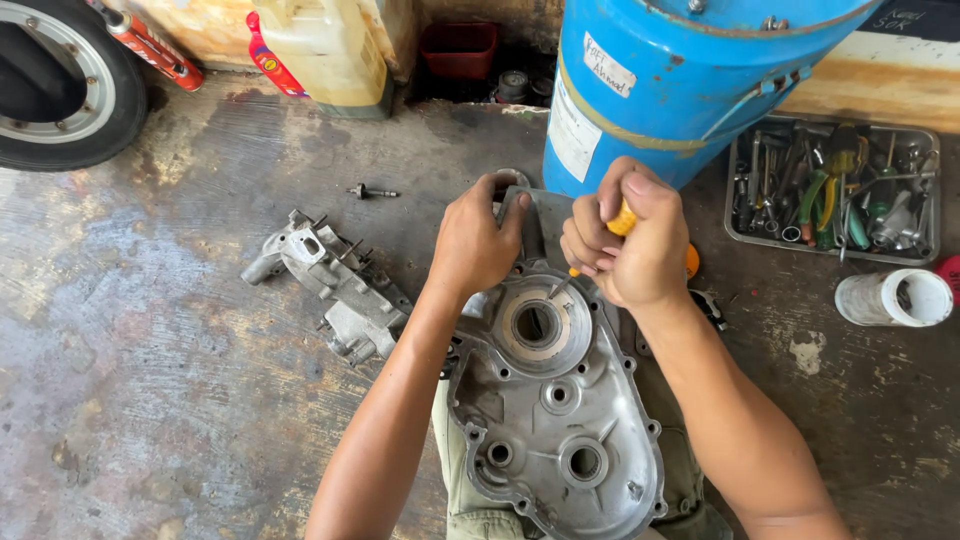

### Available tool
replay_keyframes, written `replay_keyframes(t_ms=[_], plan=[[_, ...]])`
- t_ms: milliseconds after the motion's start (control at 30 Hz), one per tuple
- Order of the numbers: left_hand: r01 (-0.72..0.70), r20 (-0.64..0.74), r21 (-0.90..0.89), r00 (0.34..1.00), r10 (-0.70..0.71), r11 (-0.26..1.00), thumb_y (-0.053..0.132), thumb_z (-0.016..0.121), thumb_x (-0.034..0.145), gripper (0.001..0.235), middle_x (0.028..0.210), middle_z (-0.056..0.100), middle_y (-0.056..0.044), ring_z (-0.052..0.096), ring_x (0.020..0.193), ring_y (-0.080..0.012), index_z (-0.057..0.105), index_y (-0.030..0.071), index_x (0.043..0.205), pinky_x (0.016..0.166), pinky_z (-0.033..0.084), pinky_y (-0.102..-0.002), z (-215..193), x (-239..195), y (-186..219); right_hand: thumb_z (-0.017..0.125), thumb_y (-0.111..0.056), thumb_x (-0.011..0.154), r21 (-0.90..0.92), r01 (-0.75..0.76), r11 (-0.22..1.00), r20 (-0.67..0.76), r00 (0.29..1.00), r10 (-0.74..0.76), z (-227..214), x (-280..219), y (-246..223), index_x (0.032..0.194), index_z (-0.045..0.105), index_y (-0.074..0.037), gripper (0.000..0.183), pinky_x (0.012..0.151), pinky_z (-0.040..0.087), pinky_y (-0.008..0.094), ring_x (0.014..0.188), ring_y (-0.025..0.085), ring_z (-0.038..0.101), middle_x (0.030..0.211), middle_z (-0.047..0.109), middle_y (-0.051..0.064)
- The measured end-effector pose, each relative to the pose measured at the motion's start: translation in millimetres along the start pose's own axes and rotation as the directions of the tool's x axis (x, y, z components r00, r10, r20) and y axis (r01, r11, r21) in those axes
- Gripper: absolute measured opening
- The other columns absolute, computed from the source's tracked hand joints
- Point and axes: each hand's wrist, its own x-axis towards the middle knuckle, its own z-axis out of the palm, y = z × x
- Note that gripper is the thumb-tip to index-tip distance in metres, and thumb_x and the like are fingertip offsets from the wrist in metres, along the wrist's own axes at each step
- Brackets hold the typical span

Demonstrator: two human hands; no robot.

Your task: Repairing a motorcycle engine casing by prying components with a screwdriver and using a hammer

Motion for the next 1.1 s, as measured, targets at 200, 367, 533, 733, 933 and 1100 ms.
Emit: replay_keyframes(t_ms=[200,367,533,733,933,1100], plan=[[0.013,-0.004,0.021,1.0,-0.013,1.0,0.031,0.053,0.106,0.042,0.118,0.068,-0.028,0.064,0.12,-0.0491,0.058,0.0,0.133,0.093,0.057,-0.065,1,-1,-4,0.046,-0.035,0.098,0.175,-0.059,0.983,0.302,0.953,0.003,-26,7,2,0.079,0.046,-0.008,0.033,0.029,0.03,0.027,0.03,0.011,0.029,0.041,0.03,0.002],[0.007,-0.009,-0.012,1.0,-0.007,1.0,0.027,0.051,0.107,0.041,0.118,0.067,-0.03,0.063,0.12,-0.0509,0.056,-0.003,0.135,0.094,0.055,-0.066,-4,-5,2,0.049,-0.034,0.104,-0.243,0.096,0.965,-0.07,0.991,-0.116,14,-15,-5,0.097,0.05,-0.008,0.026,0.05,0.052,0.034,0.052,0.022,0.058,0.062,0.047,0.009],[-0.021,-0.02,-0.028,1.0,0.02,0.999,0.025,0.051,0.107,0.04,0.115,0.068,-0.031,0.064,0.118,-0.0522,0.056,-0.005,0.134,0.092,0.056,-0.067,3,-6,-1,0.042,-0.03,0.112,-0.403,0.152,0.903,-0.337,0.892,-0.3,37,-30,4,0.102,0.047,-0.005,0.028,0.055,0.051,0.03,0.055,0.018,0.054,0.065,0.041,0.006],[-0.02,-0.047,-0.021,0.999,0.019,1.0,0.026,0.053,0.105,0.039,0.112,0.071,-0.028,0.066,0.116,-0.0498,0.06,-0.002,0.132,0.092,0.057,-0.065,2,-3,0,0.041,-0.035,0.104,-0.197,0.124,0.973,-0.262,0.949,-0.174,21,-14,0,0.081,0.043,-0.01,0.034,0.034,0.026,0.027,0.033,0.012,0.027,0.046,0.022,0.0],[0.004,-0.062,0.004,0.998,-0.004,1.0,0.03,0.058,0.103,0.038,0.111,0.073,-0.024,0.068,0.115,-0.0459,0.064,0.003,0.128,0.09,0.058,-0.062,6,-1,-9,0.046,-0.046,0.096,-0.043,0.025,0.999,-0.089,0.996,-0.028,-1,-10,1,0.077,0.043,-0.012,0.04,0.031,0.025,0.026,0.031,0.01,0.025,0.044,0.021,-0.001],[0.011,-0.072,-0.001,0.997,-0.011,1.0,0.028,0.057,0.103,0.036,0.111,0.073,-0.023,0.068,0.115,-0.0455,0.064,0.003,0.128,0.092,0.057,-0.062,6,0,-8,0.041,-0.038,0.106,-0.249,0.145,0.958,-0.215,0.956,-0.2,23,-13,3,0.086,0.044,-0.009,0.035,0.037,0.03,0.028,0.034,0.013,0.029,0.048,0.024,0.001]])
